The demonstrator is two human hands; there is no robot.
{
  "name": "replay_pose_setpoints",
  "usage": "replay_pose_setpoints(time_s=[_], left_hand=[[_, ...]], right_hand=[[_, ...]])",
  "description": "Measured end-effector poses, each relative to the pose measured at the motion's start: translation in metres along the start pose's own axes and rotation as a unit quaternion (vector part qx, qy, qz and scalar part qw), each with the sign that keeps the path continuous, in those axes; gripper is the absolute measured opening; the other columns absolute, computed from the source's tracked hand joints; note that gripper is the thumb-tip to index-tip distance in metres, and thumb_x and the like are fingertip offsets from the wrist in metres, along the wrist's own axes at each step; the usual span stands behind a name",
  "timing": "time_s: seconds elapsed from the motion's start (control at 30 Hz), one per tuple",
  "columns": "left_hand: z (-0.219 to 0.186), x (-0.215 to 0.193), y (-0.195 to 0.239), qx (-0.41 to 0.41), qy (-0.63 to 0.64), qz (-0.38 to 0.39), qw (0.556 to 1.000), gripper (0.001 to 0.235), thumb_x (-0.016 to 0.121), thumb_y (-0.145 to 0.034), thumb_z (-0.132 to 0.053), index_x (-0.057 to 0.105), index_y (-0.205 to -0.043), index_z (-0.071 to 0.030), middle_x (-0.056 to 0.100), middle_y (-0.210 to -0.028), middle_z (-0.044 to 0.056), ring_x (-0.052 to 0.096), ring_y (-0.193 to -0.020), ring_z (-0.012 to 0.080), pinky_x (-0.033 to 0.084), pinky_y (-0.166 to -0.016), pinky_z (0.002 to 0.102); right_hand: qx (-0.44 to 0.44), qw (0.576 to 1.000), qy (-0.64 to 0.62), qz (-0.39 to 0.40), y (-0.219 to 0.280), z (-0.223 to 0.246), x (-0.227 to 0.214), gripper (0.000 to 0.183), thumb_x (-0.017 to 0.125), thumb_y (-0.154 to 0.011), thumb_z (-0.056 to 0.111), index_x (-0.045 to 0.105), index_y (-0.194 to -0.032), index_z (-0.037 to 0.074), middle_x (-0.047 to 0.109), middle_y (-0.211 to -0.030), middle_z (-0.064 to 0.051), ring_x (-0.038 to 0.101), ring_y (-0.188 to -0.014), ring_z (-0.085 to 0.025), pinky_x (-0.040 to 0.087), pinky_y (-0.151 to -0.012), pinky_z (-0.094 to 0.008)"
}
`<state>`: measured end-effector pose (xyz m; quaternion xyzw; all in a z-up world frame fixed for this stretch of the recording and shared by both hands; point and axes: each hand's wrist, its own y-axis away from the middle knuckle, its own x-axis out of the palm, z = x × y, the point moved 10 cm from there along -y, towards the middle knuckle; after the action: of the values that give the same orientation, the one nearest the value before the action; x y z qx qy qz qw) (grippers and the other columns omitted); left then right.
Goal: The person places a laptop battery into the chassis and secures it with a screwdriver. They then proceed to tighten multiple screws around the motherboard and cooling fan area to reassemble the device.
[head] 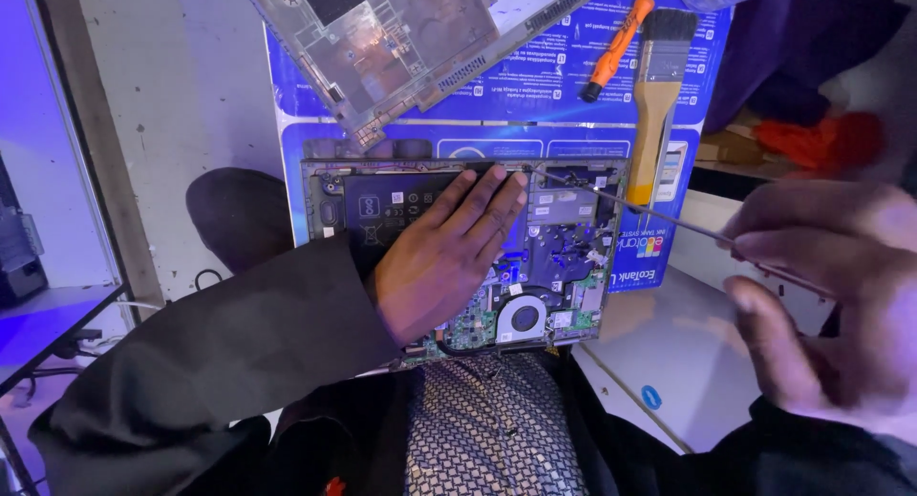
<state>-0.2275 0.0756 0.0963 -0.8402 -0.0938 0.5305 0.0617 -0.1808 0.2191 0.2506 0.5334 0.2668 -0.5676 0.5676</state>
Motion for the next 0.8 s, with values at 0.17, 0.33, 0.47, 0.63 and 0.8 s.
replay_pose_setpoints(time_s=[0.17, 0.33, 0.47, 0.63, 0.8], left_hand=[[0.000, 0.003, 0.000, 0.004, 0.012, -0.001, 1.000, 0.062, 0.051, -0.093, -0.018, 0.046, -0.149, 0.011, 0.039, -0.161, 0.025, 0.033, -0.151, 0.0385, 0.027, -0.125, 0.050], [0.001, 0.000, 0.001, 0.011, 0.014, -0.015, 1.000, 0.062, 0.051, -0.092, -0.016, 0.047, -0.148, 0.011, 0.041, -0.159, 0.026, 0.035, -0.150, 0.0386, 0.027, -0.125, 0.050], [0.001, 0.001, 0.002, 0.015, 0.042, -0.018, 0.999, 0.064, 0.052, -0.090, -0.013, 0.045, -0.148, 0.013, 0.038, -0.160, 0.028, 0.034, -0.151, 0.0407, 0.027, -0.126, 0.052], [0.003, 0.001, 0.002, 0.014, 0.051, -0.022, 0.998, 0.065, 0.051, -0.091, -0.014, 0.042, -0.150, 0.013, 0.039, -0.160, 0.028, 0.033, -0.152, 0.0405, 0.026, -0.126, 0.052], [0.003, 0.001, 0.002, 0.009, 0.029, -0.027, 0.999, 0.063, 0.051, -0.092, -0.014, 0.045, -0.149, 0.011, 0.041, -0.159, 0.027, 0.035, -0.151, 0.0394, 0.027, -0.126, 0.051]], right_hand=[[-0.173, 0.984, -0.013, 0.030, -0.019, 0.051, -0.013, 0.032, 0.068, -0.076, -0.010, 0.063, -0.107, -0.018, 0.061, -0.076, -0.022, 0.046, -0.035, -0.016, 0.036, -0.033, -0.032], [-0.241, 0.934, 0.264, 0.020, -0.005, 0.035, 0.005, 0.012, 0.068, -0.102, -0.021, 0.072, -0.112, -0.017, 0.072, -0.099, -0.015, 0.066, -0.060, -0.014, 0.062, -0.063, -0.023], [-0.258, 0.943, 0.210, -0.009, -0.009, 0.068, -0.014, 0.015, 0.068, -0.085, -0.018, 0.068, -0.098, -0.010, 0.067, -0.101, -0.024, 0.070, -0.096, -0.038, 0.054, -0.064, -0.042], [-0.251, 0.949, 0.187, 0.024, -0.019, 0.071, -0.011, 0.036, 0.072, -0.086, -0.012, 0.073, -0.122, -0.007, 0.057, -0.084, -0.009, 0.047, -0.050, -0.016, 0.043, -0.043, -0.033], [-0.224, 0.956, 0.189, 0.026, -0.018, 0.076, -0.014, 0.033, 0.073, -0.082, 0.005, 0.069, -0.114, -0.005, 0.062, -0.117, -0.021, 0.062, -0.073, -0.028, 0.055, -0.062, -0.040]])
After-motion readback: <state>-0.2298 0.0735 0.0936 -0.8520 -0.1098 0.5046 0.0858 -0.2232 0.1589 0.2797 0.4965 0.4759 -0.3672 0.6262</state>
